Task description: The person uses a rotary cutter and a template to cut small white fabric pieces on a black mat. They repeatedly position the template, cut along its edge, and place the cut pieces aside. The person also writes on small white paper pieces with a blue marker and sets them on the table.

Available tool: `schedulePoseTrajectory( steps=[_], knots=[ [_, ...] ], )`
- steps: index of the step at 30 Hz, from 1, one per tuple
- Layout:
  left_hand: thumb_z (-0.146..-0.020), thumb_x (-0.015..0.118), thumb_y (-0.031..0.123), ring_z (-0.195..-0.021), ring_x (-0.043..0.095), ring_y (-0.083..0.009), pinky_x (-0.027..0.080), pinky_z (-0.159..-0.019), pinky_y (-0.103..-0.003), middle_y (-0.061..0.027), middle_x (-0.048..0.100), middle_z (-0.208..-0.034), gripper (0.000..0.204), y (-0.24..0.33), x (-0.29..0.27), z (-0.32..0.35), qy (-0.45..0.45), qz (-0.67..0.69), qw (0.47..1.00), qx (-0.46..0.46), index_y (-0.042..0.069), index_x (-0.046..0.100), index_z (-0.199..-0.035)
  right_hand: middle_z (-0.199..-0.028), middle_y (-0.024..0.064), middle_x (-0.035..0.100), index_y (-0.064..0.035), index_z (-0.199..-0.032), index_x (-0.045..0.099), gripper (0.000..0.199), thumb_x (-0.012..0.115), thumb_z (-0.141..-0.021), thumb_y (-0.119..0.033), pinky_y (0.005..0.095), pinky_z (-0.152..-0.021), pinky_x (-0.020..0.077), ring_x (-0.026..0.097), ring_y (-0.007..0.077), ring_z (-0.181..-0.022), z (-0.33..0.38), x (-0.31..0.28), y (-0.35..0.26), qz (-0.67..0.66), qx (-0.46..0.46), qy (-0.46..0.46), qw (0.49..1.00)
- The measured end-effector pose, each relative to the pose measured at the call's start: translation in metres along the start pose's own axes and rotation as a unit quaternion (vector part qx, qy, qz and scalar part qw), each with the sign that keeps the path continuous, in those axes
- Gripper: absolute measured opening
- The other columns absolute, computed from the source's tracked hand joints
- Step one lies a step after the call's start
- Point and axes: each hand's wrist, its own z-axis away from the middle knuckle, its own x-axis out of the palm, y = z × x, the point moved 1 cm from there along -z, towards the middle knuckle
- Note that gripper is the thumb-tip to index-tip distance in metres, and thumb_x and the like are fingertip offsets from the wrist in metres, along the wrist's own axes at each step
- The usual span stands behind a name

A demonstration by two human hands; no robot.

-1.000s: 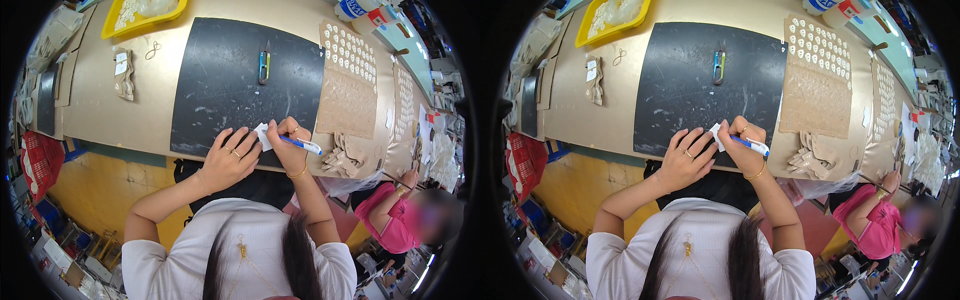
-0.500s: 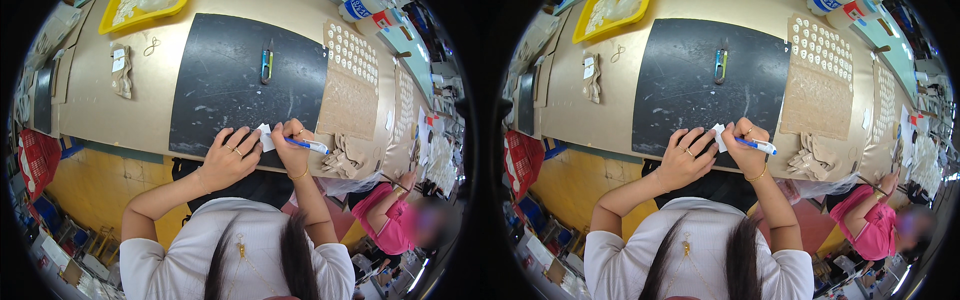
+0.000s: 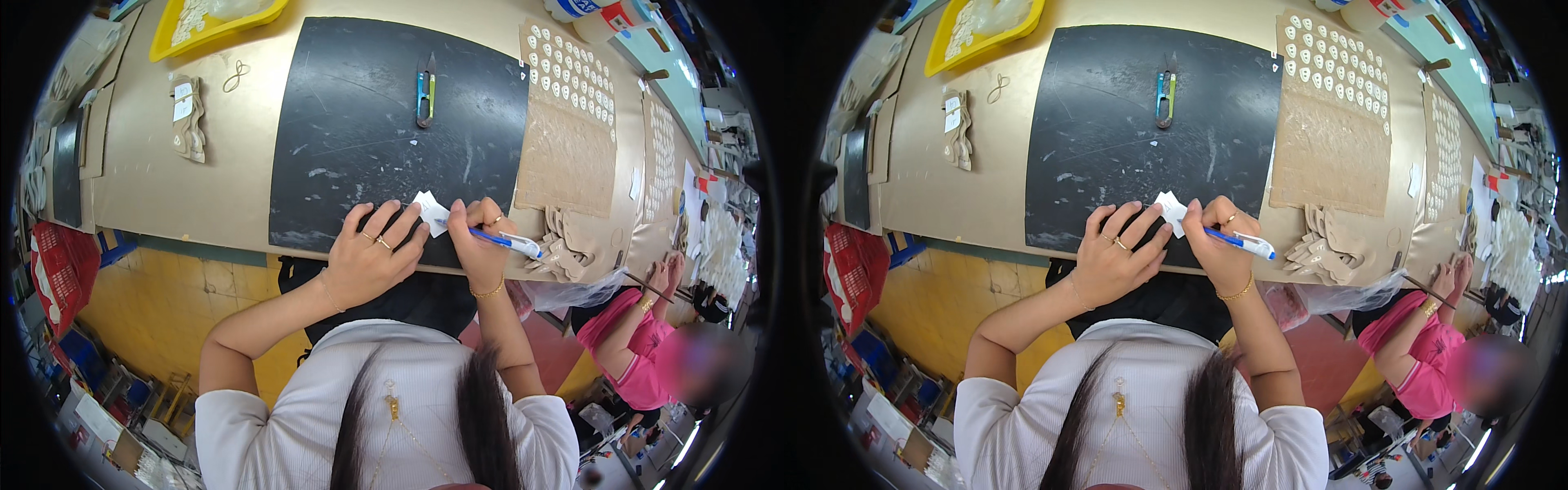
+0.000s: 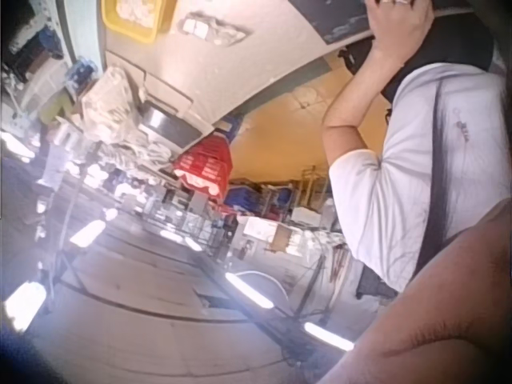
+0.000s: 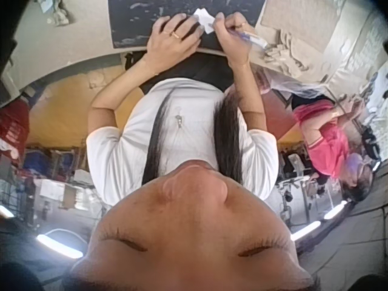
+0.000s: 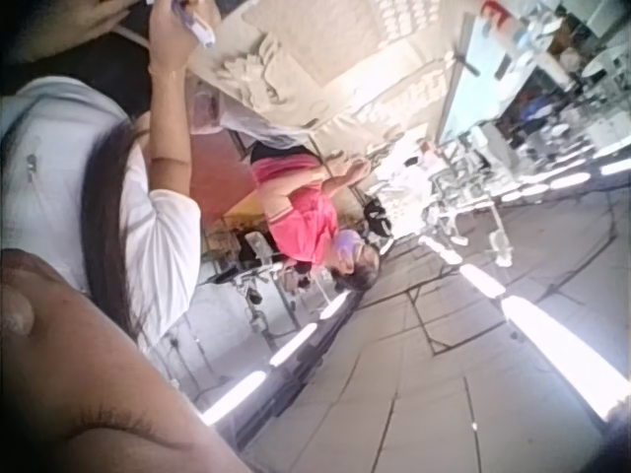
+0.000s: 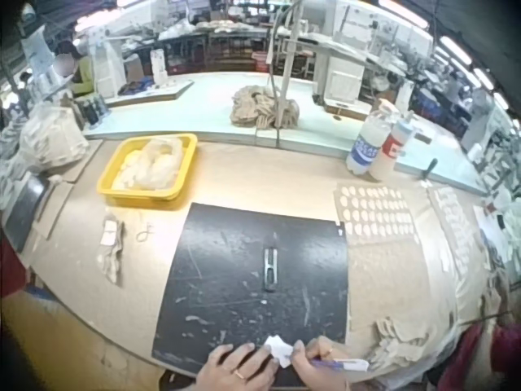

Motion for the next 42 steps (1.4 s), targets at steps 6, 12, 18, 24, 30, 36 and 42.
schedulePoseTrajectory(
  steps=[6,12,18,24,30,36,42],
  knots=[
    [-0.078,0.077,0.025,-0.121,0.053,-0.0259,0.039,-0.102,-0.046,-0.0045,0.059,-0.135,0.038,0.0,0.001,0.0,-0.002,0.002,1.0,0.001,0.016,0.071,-0.114,-0.05,0.0017,0.046,-0.0076,-0.06,0.044,0.038,0.075,-0.081,0.0,0.0278,-0.043,0.0359,0.042,0.0111,-0.041,0.0,-0.001,0.004,0.02,-0.027,-0.01,0.999],
    [-0.078,0.077,0.024,-0.12,0.053,-0.0262,0.039,-0.102,-0.046,-0.0047,0.059,-0.133,0.038,-0.001,0.001,0.0,-0.001,0.002,1.0,-0.001,0.016,0.071,-0.114,-0.05,0.002,0.043,-0.0071,-0.06,0.043,0.038,0.074,-0.08,0.001,0.0284,-0.043,0.0349,0.04,0.0112,-0.041,0.0,0.0,0.006,0.019,-0.025,0.007,0.999],
    [-0.079,0.077,0.024,-0.119,0.053,-0.0264,0.04,-0.099,-0.047,-0.0056,0.06,-0.131,0.036,0.001,-0.003,-0.003,-0.012,0.018,1.0,-0.005,0.015,0.07,-0.113,-0.05,0.0018,0.041,-0.007,-0.061,0.041,0.038,0.07,-0.081,0.005,0.0285,-0.043,0.0338,0.039,0.0097,-0.042,0.001,-0.001,0.006,-0.003,-0.005,0.006,1.0],
    [-0.079,0.08,0.021,-0.105,0.056,-0.0274,0.042,-0.089,-0.041,-0.0086,0.058,-0.111,0.04,-0.013,-0.012,-0.032,-0.038,0.141,0.988,-0.056,0.009,0.067,-0.115,-0.054,0.0,0.044,-0.008,-0.066,0.036,0.039,0.064,-0.089,0.007,0.0265,-0.045,0.0299,0.036,0.0046,-0.046,0.002,-0.011,0.004,-0.197,0.094,0.028,0.975],
    [-0.08,0.079,0.016,-0.094,0.057,-0.0267,0.043,-0.084,-0.038,-0.0089,0.057,-0.106,0.037,-0.021,-0.012,-0.05,-0.075,0.154,0.982,-0.074,0.006,0.067,-0.114,-0.058,-0.0003,0.048,-0.0108,-0.072,0.038,0.038,0.066,-0.096,-0.002,0.0217,-0.044,0.0312,0.04,0.0034,-0.048,0.002,-0.017,0.005,-0.325,0.12,0.066,0.936],
    [-0.083,0.074,0.01,-0.093,0.057,-0.0272,0.042,-0.083,-0.038,-0.0083,0.059,-0.1,0.014,-0.02,-0.013,-0.043,-0.035,0.206,0.976,-0.061,0.006,0.065,-0.093,-0.059,-0.0003,0.049,-0.0113,-0.073,0.04,0.036,0.067,-0.097,-0.004,0.0202,-0.045,0.0327,0.041,0.0033,-0.049,-0.008,-0.02,0.002,-0.357,0.147,0.068,0.92],
    [-0.081,0.076,0.009,-0.108,0.063,-0.026,0.044,-0.096,-0.043,-0.0063,0.067,-0.112,0.016,-0.005,-0.026,-0.02,-0.053,0.274,0.96,0.007,0.007,0.064,-0.092,-0.058,-0.0004,0.052,-0.0097,-0.068,0.043,0.041,0.075,-0.093,-0.011,0.0239,-0.047,0.0348,0.045,0.0054,-0.051,-0.032,-0.014,-0.001,-0.236,0.081,-0.067,0.966]
  ],
)
